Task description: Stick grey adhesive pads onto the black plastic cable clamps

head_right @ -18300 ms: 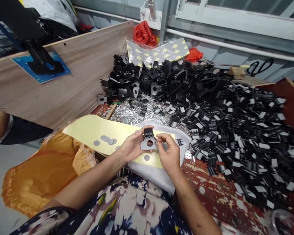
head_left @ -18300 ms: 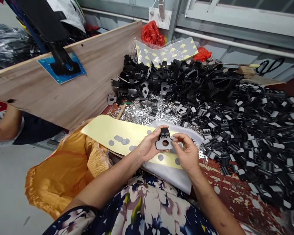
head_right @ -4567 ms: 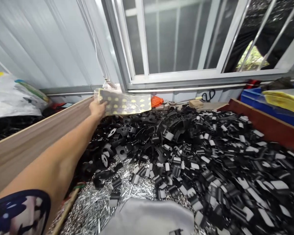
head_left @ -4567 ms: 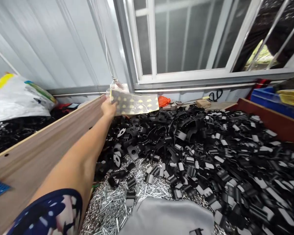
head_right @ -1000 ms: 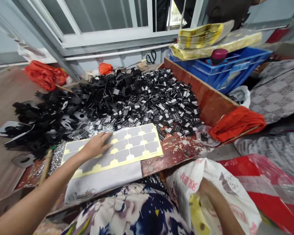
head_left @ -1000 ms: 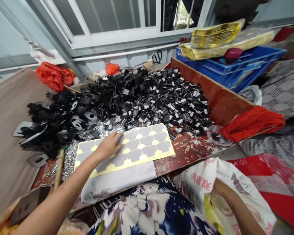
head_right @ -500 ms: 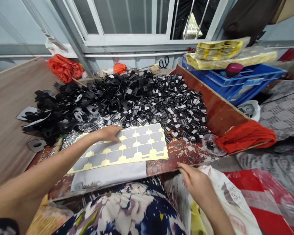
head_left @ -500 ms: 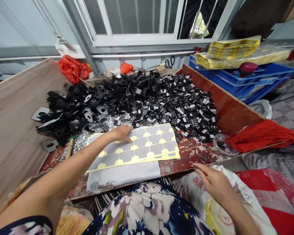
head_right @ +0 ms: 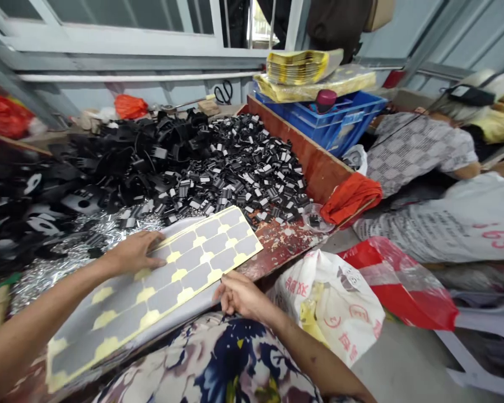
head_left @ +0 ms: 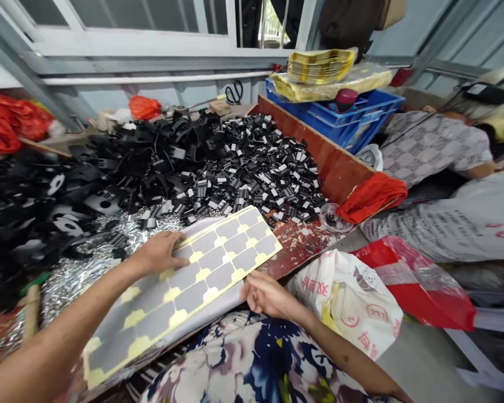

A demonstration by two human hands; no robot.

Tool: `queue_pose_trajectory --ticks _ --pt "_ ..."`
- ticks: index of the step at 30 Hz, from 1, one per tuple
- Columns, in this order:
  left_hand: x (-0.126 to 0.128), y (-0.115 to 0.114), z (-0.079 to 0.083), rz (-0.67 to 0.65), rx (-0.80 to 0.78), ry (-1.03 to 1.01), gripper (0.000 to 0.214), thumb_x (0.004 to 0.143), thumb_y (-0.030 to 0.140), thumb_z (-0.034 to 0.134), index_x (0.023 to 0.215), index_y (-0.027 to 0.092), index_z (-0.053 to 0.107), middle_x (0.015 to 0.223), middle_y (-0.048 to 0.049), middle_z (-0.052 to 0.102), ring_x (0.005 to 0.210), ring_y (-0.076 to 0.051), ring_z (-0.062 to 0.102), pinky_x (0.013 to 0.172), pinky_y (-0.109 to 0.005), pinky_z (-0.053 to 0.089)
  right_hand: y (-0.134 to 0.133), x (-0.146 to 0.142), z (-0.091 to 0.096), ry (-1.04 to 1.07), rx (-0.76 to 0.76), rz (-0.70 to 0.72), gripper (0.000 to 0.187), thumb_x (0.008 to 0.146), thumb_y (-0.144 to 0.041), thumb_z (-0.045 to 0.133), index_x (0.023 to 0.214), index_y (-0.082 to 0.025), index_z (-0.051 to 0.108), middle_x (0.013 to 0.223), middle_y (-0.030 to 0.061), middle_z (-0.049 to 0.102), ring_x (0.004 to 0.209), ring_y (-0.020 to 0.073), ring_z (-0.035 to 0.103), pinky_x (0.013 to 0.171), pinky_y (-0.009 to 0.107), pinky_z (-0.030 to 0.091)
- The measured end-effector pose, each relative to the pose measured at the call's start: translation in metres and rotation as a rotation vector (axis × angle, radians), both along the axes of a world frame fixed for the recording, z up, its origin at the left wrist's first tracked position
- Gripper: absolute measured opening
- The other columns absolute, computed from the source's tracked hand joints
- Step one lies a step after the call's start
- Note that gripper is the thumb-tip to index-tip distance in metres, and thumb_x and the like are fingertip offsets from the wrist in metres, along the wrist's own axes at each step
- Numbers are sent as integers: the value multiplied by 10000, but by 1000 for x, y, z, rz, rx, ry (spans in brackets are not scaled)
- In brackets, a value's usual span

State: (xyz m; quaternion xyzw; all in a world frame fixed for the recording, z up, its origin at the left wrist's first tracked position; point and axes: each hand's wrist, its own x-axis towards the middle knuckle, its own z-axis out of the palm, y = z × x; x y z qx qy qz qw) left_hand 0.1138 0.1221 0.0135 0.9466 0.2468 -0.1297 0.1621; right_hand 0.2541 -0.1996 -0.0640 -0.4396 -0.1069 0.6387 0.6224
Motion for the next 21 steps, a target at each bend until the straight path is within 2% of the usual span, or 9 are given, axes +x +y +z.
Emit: queue_pose_trajectory --ticks 4,6,8,9,12,15,17,19,21 --pt "3 -21 14 -30 -152 -92 434 676 595 717 832 220 567 905 -59 630 923 -293 623 819 -385 488 9 -9 -13 -209 -86 -92 606 775 -773 749 774 -200 552 577 -42 595 384 61 429 356 194 240" --pt "1 -37 21 57 -342 -179 485 665 620 763 830 216 550 909 -46 631 897 -267 627 774 -368 508 8 -6 -13 -421 -95 -147 570 834 -757 709 789 -202 590 592 -19 621 471 105 522 432 219 386" --pt "-3 -52 29 180 -624 -261 515 670 570 810 969 205 603 980 -55 687 897 -258 665 754 -369 548 8 3 -3 -611 -37 -235 482 874 -680 726 912 -206 652 781 37 738 744 190 684 681 295 569" --pt "-5 -59 35 234 -770 -299 543 677 526 828 1062 203 625 1026 -65 719 896 -257 689 755 -377 571 10 8 5 -674 9 -257 447 887 -636 740 998 -209 672 923 65 778 913 230 714 838 348 593" --pt "-17 -71 64 362 -1020 -416 570 703 437 864 1190 212 668 1045 -75 781 814 -247 734 731 -398 617 25 22 43 -704 180 -262 468 920 -549 745 1241 -223 650 1260 106 754 1199 278 680 1100 438 524" --pt "-32 -74 103 526 -940 -757 529 684 420 917 1116 201 705 929 -52 791 680 -213 719 639 -355 614 55 23 87 -629 391 -127 623 920 -510 758 1445 -267 526 1379 94 702 1248 267 672 1118 453 531" --pt "-41 -78 126 610 -824 -1124 575 667 402 944 1150 212 695 1014 -53 797 780 -222 746 701 -345 631 76 16 115 -629 455 39 653 893 -495 793 1444 -261 532 1334 88 722 1203 260 698 1076 451 569" --pt "-50 -89 135 653 -721 -1449 616 680 389 942 1215 240 674 1154 -53 786 979 -245 751 845 -358 637 94 12 141 -649 476 142 571 889 -493 796 1360 -235 602 1245 76 755 1112 241 730 1003 428 612" --pt "-62 -108 124 711 -673 -1607 596 734 424 907 1253 265 661 1219 -49 769 1110 -257 719 937 -367 617 107 19 163 -667 500 199 527 897 -485 783 1332 -227 634 1184 56 771 1018 217 748 897 386 640"
